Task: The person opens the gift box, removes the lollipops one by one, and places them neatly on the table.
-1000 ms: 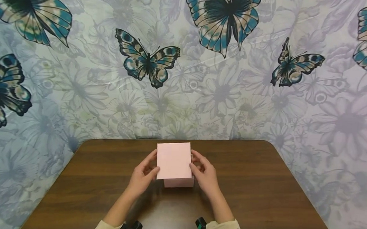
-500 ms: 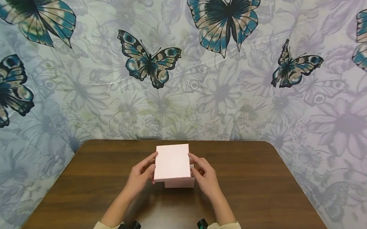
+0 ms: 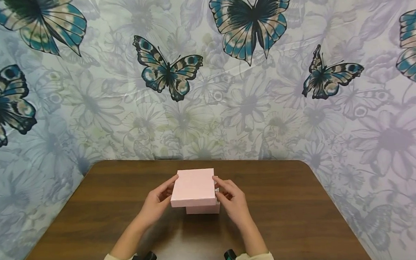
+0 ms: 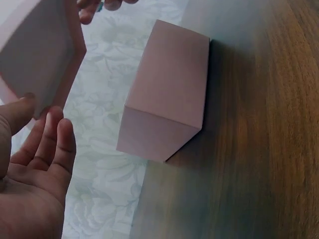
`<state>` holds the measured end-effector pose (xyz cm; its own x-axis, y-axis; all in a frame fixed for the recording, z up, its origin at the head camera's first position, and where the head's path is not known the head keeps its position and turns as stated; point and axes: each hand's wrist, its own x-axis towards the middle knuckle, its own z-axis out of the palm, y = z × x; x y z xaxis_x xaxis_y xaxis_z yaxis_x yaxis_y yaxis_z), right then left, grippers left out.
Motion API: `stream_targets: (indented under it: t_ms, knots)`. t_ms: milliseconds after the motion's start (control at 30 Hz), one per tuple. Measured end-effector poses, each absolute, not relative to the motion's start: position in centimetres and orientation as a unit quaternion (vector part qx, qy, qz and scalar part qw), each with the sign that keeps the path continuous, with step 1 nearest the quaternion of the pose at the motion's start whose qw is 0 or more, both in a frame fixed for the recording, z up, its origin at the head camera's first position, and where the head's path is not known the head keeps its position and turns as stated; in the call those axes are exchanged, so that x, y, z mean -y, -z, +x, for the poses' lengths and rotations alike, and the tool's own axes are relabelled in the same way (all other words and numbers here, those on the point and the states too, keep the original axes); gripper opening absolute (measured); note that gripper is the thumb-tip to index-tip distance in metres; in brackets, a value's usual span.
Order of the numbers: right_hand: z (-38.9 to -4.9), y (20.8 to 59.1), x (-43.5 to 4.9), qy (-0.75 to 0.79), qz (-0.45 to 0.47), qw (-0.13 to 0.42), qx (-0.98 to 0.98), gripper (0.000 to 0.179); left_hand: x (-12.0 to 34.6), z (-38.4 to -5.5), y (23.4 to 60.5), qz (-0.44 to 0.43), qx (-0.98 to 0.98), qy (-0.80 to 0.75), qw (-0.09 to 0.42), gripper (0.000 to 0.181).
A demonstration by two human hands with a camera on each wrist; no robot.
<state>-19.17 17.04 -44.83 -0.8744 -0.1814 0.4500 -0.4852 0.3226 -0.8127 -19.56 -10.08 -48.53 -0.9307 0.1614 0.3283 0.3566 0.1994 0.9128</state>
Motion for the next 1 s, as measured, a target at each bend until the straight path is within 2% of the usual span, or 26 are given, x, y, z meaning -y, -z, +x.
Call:
stream_targets:
  t_ms: [367,600,833,1000]
  knots:
    - [-18.5,44.5,-16.4,-0.579,0.206,0.169,0.771,0.038,10.2,-19.2,48.6,-0.152,0.78,0.593,0.13,0.052]
    - [-19.6,46.1,-16.5,-0.586,0.22,0.203,0.753,0.033,10.1,-18.8,48.3,-0.152,0.775,0.595,0.147,0.043]
    - [-20.5,47.6,-16.5,-0.622,0.22,0.227,0.717,0.029,9.5,-18.4,47.7,-0.15,0.776,0.577,0.207,0.025]
    - [-20.4,47.5,-16.0,-0.645,0.209,0.227,0.699,0.029,9.3,-18.3,47.4,-0.141,0.774,0.57,0.238,0.025]
